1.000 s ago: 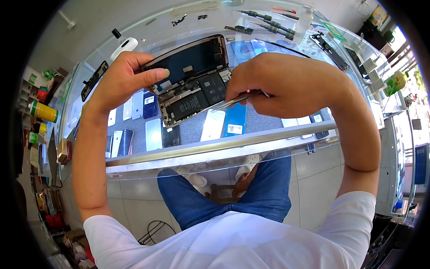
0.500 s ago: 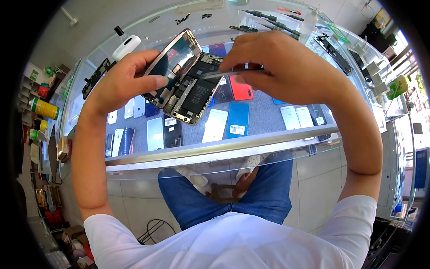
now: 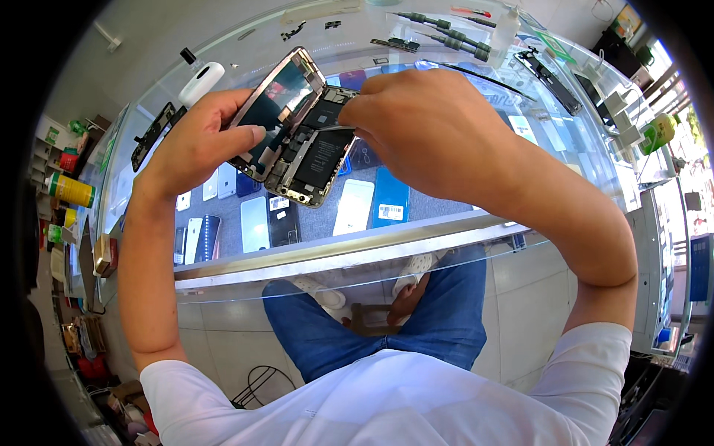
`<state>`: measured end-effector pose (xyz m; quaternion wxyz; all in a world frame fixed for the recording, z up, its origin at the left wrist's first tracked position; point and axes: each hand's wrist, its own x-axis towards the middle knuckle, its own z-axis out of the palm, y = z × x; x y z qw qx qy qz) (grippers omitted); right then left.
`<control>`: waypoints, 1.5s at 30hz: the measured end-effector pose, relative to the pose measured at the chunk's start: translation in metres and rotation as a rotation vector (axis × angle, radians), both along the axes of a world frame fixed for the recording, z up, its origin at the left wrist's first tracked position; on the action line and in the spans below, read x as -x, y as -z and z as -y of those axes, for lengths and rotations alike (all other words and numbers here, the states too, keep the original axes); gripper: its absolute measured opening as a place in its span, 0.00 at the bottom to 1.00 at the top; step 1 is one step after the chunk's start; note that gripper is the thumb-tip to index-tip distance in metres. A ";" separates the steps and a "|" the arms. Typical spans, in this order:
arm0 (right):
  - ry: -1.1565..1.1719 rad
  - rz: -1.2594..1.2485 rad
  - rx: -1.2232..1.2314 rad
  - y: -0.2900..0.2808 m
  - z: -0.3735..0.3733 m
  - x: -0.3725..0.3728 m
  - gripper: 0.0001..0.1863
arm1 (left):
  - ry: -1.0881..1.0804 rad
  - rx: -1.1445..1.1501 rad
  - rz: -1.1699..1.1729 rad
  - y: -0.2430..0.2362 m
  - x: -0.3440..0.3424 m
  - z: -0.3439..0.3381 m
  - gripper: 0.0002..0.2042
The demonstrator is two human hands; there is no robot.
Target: The person disassembles a mobile phone by removing the internal protective plate and disconnecting cables with a specialized prying tool.
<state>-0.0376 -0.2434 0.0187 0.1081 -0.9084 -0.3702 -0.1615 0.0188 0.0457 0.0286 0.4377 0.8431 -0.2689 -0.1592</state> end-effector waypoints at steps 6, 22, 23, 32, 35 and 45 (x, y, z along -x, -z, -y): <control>-0.027 -0.277 -0.288 -0.012 0.003 0.004 0.13 | 0.022 -0.097 -0.018 -0.003 0.007 0.005 0.15; -0.329 -0.449 -0.510 -0.003 0.015 -0.014 0.11 | 0.051 -0.077 -0.084 -0.002 0.003 0.003 0.15; -0.362 -0.402 -0.471 -0.004 0.014 -0.014 0.11 | 0.051 -0.077 -0.086 -0.002 0.003 0.003 0.15; -0.073 -0.500 -0.654 0.018 -0.004 -0.025 0.16 | 0.010 0.022 0.016 0.007 0.004 0.005 0.11; -0.071 -0.467 -0.592 0.019 -0.002 -0.032 0.16 | 0.006 0.023 0.017 0.009 0.003 0.005 0.11; -0.024 -0.309 -0.405 0.017 -0.004 -0.031 0.15 | 0.007 0.017 0.015 0.006 0.005 0.006 0.10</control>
